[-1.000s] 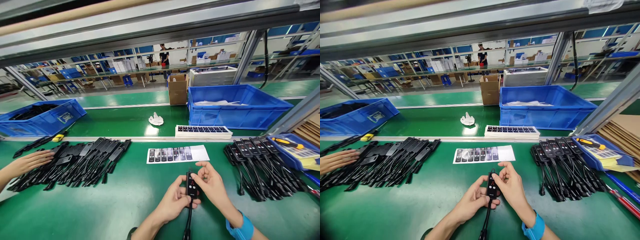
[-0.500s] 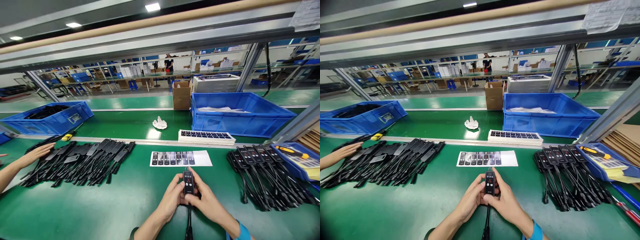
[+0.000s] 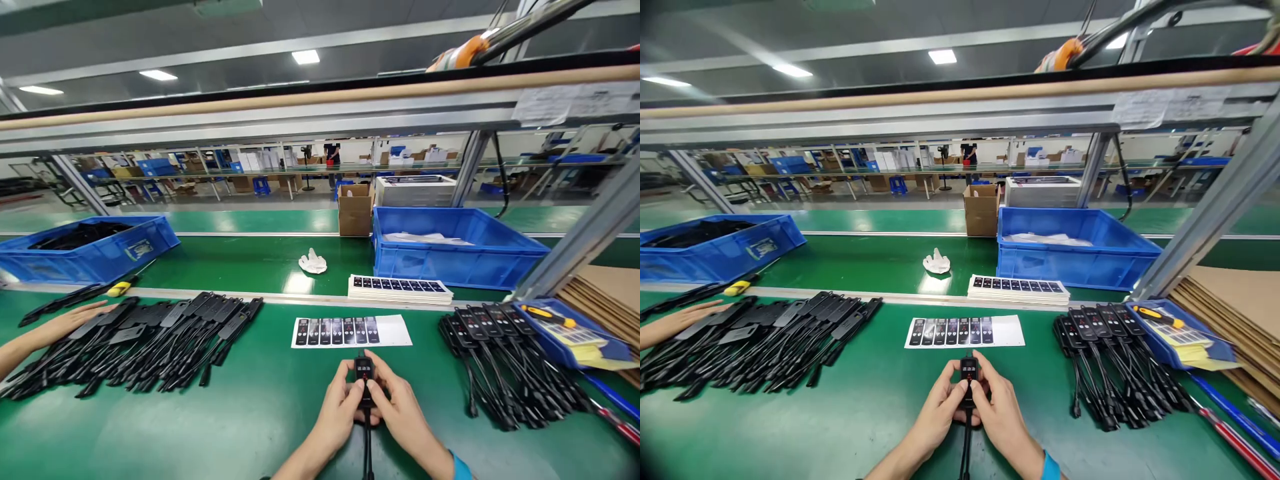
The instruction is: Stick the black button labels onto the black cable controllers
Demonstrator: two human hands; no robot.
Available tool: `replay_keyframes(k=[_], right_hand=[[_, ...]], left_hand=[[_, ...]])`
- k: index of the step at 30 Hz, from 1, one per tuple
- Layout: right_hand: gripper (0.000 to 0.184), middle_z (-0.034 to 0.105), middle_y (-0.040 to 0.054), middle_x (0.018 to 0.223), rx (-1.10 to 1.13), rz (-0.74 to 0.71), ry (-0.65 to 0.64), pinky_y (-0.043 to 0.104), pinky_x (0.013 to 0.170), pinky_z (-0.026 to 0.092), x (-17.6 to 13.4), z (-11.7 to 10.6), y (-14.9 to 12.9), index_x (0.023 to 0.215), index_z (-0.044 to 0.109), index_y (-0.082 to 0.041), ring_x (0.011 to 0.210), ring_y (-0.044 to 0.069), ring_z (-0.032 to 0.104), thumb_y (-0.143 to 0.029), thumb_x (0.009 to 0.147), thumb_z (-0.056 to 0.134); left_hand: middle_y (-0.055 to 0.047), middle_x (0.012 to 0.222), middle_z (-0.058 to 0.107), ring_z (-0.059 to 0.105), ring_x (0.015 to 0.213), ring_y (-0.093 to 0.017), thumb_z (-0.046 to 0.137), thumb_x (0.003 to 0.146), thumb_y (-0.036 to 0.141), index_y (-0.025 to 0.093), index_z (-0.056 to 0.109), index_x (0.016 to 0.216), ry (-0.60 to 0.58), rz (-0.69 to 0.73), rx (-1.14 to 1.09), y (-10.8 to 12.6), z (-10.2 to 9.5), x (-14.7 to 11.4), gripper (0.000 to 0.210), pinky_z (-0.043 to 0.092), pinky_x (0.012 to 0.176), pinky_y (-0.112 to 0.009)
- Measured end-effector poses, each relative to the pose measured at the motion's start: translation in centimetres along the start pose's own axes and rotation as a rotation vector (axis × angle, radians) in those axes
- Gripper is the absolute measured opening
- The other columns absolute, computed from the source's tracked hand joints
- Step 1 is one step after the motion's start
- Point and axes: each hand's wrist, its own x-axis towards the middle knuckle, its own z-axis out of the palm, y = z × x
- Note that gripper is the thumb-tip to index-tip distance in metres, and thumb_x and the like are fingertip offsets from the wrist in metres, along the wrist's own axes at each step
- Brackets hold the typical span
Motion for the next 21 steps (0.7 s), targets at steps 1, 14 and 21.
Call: replay_keyframes(k=[1, 14, 21], right_hand=[[0.048, 0.07, 0.0052, 0.088, 0.009, 0.002, 0.0, 0.03, 0.074, 0.054, 0.0, 0.0, -0.1, 0.137, 0.046, -0.016, 0.076, 0.019, 0.066, -0.031, 0.092, 0.041], [0.043, 0.056, 0.0145, 0.11, -0.767, -0.182, 0.268, 0.038, 0.09, 0.05, 2.6, -8.8, -0.1, 0.129, 0.05, -0.014, 0.102, 0.026, 0.06, -0.02, 0.087, 0.042], [0.041, 0.06, 0.0256, 0.099, -1.33, 0.286, 0.427, 0.044, 0.077, 0.049, 4.1, -22.8, 2.6, 0.12, 0.058, 0.001, 0.085, 0.034, 0.065, -0.009, 0.083, 0.042]], left_hand=[[-0.004, 0.086, 0.068, 0.065, 0.055, -0.014, 0.058, 0.08, 0.055, 0.019, 0.041, 0.104, -0.003, 0.002, -0.005, 0.1, 0.1, 0.0, 0.046, 0.051, 0.054, -0.027], [-0.013, 0.121, 0.061, 0.058, 0.108, -0.025, 0.048, 0.088, 0.047, 0.024, 0.043, 0.131, 0.048, 0.278, 0.538, 0.9, -3.0, 0.0, 0.049, 0.043, 0.097, -0.043], [-0.015, 0.137, 0.048, 0.043, 0.127, -0.032, 0.037, 0.084, 0.02, 0.016, 0.05, 0.128, 0.286, 0.344, 1.397, 0.8, -5.2, 0.7, 0.047, 0.038, 0.103, -0.051]])
